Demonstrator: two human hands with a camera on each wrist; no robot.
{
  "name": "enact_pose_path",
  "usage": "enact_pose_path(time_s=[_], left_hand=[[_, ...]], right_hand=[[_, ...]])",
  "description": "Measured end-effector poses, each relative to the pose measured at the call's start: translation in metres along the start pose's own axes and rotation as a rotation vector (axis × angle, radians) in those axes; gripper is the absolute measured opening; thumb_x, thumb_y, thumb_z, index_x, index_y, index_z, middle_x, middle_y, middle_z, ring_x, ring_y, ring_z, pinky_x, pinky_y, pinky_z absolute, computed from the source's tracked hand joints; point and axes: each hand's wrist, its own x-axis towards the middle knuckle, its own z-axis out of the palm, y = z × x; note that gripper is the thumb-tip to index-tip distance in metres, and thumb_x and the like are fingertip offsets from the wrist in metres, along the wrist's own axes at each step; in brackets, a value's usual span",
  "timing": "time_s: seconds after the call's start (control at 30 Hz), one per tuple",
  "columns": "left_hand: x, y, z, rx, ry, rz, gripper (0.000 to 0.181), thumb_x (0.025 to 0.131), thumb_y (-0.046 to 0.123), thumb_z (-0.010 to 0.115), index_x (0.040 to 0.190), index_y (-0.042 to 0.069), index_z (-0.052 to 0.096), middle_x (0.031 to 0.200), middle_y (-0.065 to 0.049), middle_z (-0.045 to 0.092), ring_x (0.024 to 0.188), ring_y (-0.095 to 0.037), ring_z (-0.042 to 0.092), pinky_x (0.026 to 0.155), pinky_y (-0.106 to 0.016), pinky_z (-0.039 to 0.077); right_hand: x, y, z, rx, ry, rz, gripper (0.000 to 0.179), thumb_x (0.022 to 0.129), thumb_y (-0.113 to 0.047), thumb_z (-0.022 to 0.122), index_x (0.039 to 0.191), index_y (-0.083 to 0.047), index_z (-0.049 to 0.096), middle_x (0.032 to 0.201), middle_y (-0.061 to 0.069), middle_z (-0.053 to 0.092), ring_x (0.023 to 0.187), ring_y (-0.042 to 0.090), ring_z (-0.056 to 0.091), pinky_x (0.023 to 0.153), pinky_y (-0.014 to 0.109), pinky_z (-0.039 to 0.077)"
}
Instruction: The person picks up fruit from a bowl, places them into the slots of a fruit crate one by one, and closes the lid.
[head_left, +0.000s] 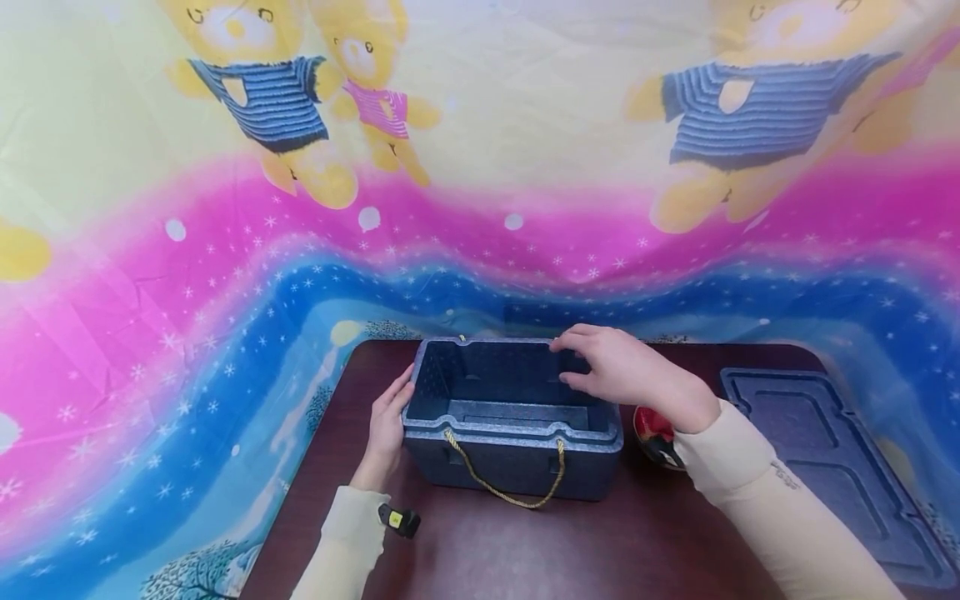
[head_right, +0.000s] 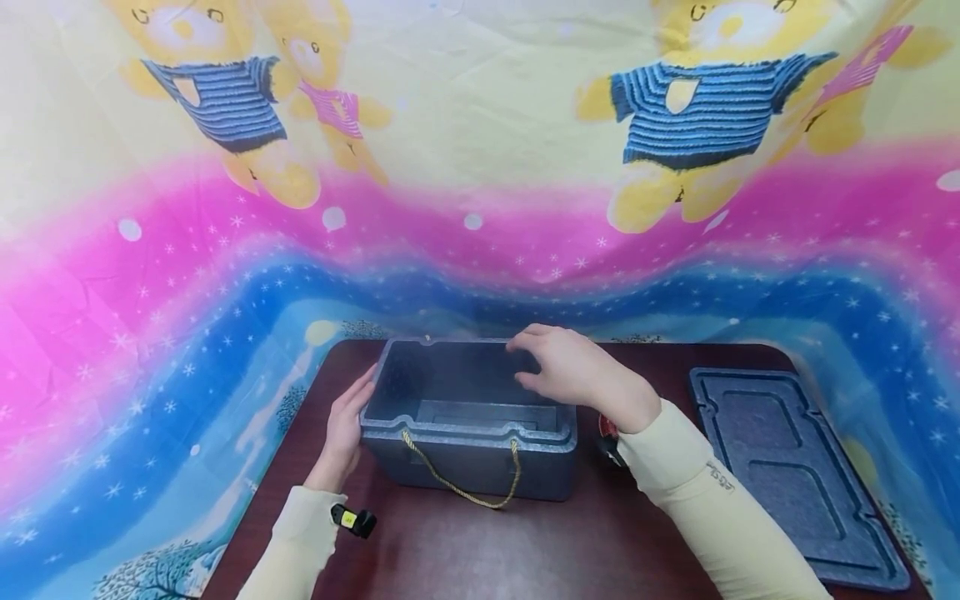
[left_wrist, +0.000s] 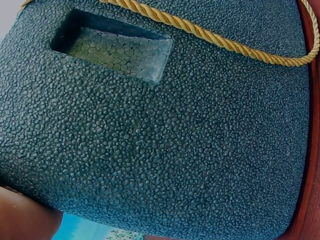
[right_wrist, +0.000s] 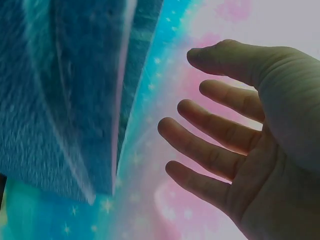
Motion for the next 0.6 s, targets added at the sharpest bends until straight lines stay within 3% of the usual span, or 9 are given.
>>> enact_pose_path(time_s=[0.1,0.43,0.6], left_hand=[[0.0,-0.001,-0.001,0.011,-0.004,0.006,0.047,0.106,0.023,0.052,0.151,0.007,0.048,0.153,-0.018,0.046,0.135,-0.027,0.049,0.094,-0.022,0.05],[0.002,-0.001,-0.003,-0.002,-0.021,-0.008,0.046,0.107,0.023,0.051,0.151,0.01,0.049,0.154,-0.015,0.047,0.138,-0.03,0.047,0.099,-0.027,0.049],[0.002,-0.002,-0.003,-0.006,-0.027,-0.013,0.046,0.107,0.023,0.05,0.151,0.011,0.048,0.154,-0.014,0.046,0.139,-0.029,0.045,0.098,-0.024,0.049]], right_hand=[[-0.011,0.009,-0.005,0.011,0.067,0.014,0.043,0.088,-0.024,0.081,0.127,-0.012,0.067,0.125,0.008,0.065,0.085,0.017,0.066,0.076,0.039,0.057],[-0.064,0.048,-0.014,0.028,0.313,0.169,0.067,0.086,-0.017,0.082,0.144,-0.005,0.051,0.139,0.021,0.051,0.101,0.031,0.064,0.072,0.05,0.057],[-0.092,0.07,-0.006,0.046,0.327,0.322,0.081,0.086,-0.023,0.081,0.152,-0.002,0.038,0.147,0.029,0.039,0.109,0.042,0.057,0.078,0.063,0.053]])
